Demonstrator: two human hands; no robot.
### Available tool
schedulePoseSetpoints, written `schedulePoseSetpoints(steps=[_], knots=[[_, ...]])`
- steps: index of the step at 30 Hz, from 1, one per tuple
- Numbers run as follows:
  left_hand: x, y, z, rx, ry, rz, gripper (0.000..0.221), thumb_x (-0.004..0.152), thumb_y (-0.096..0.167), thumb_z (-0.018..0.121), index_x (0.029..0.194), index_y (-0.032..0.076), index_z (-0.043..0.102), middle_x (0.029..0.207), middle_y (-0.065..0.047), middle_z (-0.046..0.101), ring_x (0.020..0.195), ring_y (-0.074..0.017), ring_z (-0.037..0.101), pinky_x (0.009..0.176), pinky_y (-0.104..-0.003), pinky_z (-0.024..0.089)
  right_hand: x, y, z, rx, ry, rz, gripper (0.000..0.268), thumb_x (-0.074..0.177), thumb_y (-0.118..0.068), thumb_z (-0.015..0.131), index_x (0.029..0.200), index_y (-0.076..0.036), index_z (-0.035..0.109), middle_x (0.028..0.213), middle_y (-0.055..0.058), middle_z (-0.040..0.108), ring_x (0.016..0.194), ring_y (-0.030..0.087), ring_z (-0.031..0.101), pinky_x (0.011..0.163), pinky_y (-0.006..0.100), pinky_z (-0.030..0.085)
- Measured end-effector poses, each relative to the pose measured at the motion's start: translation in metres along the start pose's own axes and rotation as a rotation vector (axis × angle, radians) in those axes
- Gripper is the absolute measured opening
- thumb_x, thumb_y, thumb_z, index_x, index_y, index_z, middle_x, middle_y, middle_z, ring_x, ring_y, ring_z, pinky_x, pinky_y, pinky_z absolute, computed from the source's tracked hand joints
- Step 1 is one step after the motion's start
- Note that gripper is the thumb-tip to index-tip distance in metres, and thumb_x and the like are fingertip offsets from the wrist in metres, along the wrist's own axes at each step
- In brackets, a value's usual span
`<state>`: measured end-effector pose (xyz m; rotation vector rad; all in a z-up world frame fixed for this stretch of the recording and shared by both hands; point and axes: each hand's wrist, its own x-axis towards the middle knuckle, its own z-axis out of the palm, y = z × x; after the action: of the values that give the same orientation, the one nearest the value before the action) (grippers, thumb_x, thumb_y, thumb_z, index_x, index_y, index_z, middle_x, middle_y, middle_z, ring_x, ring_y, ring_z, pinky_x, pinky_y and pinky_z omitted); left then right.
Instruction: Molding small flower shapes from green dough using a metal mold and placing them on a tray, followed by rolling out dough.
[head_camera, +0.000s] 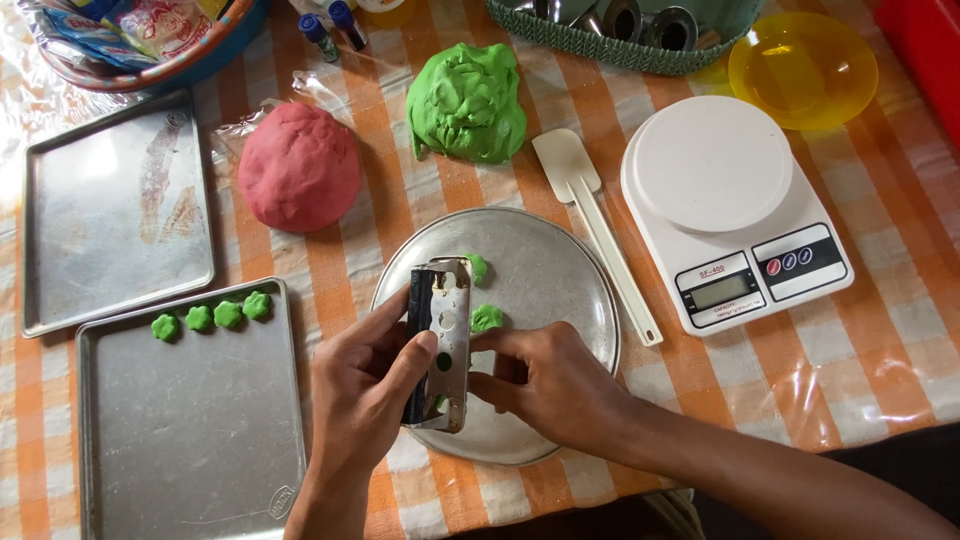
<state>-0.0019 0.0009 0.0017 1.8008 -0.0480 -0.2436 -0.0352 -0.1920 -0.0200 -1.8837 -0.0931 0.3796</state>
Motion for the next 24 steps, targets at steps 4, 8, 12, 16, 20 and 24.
schedulePoseSetpoints(steps=[4,8,12,16,20,24], knots=[[0.000,-0.007,-0.002,0.031,0.023,0.001,0.054,0.086,0.016,0.075,0.137,0.001,0.068,0.071,0.007,0.052,0.059,-0.0020,0.044,0.047,-0.018,0.036,-0.001,0.001,0.000,0.010,-0.002,-0.037,0.037,0.089,-0.037,0.072,0.117,-0.013,0.077,0.066,0.007,0.079,0.053,0.015,0.074,0.058,0.030,0.058],[-0.001,-0.003,-0.001,0.036,0.005,-0.001,0.055,0.087,0.017,0.074,0.138,0.001,0.067,0.070,0.006,0.055,0.058,-0.0024,0.046,0.046,-0.018,0.037,0.000,0.002,0.001,0.030,0.018,-0.037,0.027,0.090,-0.028,0.072,0.111,-0.011,0.077,0.063,0.004,0.078,0.050,0.012,0.072,0.055,0.028,0.057],[-0.001,0.000,0.000,0.019,-0.016,0.006,0.053,0.088,0.018,0.072,0.138,0.000,0.067,0.068,0.007,0.050,0.057,-0.0025,0.043,0.045,-0.018,0.034,-0.001,-0.002,0.000,0.019,0.036,-0.010,0.020,0.092,-0.023,0.068,0.106,-0.013,0.077,0.058,0.002,0.076,0.046,0.009,0.069,0.051,0.027,0.056],[-0.002,0.003,-0.001,0.034,-0.005,0.016,0.053,0.087,0.016,0.072,0.137,0.000,0.068,0.070,0.007,0.051,0.058,-0.0023,0.043,0.046,-0.018,0.035,-0.001,-0.001,0.000,0.009,0.027,0.058,0.022,0.094,-0.023,0.067,0.110,-0.013,0.078,0.058,0.002,0.075,0.044,0.009,0.066,0.048,0.025,0.055],[-0.002,0.001,-0.004,0.013,-0.009,0.024,0.053,0.088,0.015,0.072,0.138,-0.002,0.066,0.067,0.007,0.048,0.057,-0.0024,0.043,0.045,-0.019,0.036,-0.001,-0.006,-0.003,0.038,0.014,0.167,0.021,0.093,-0.025,0.070,0.106,-0.013,0.078,0.058,0.002,0.076,0.048,0.009,0.069,0.055,0.026,0.058],[-0.001,-0.004,-0.004,0.059,0.007,0.025,0.053,0.086,0.017,0.074,0.135,0.000,0.069,0.067,0.007,0.049,0.056,-0.0023,0.043,0.045,-0.019,0.034,-0.002,-0.005,-0.003,0.007,-0.051,0.192,0.028,0.093,-0.032,0.067,0.113,-0.014,0.074,0.064,0.002,0.078,0.054,0.011,0.076,0.057,0.027,0.062]])
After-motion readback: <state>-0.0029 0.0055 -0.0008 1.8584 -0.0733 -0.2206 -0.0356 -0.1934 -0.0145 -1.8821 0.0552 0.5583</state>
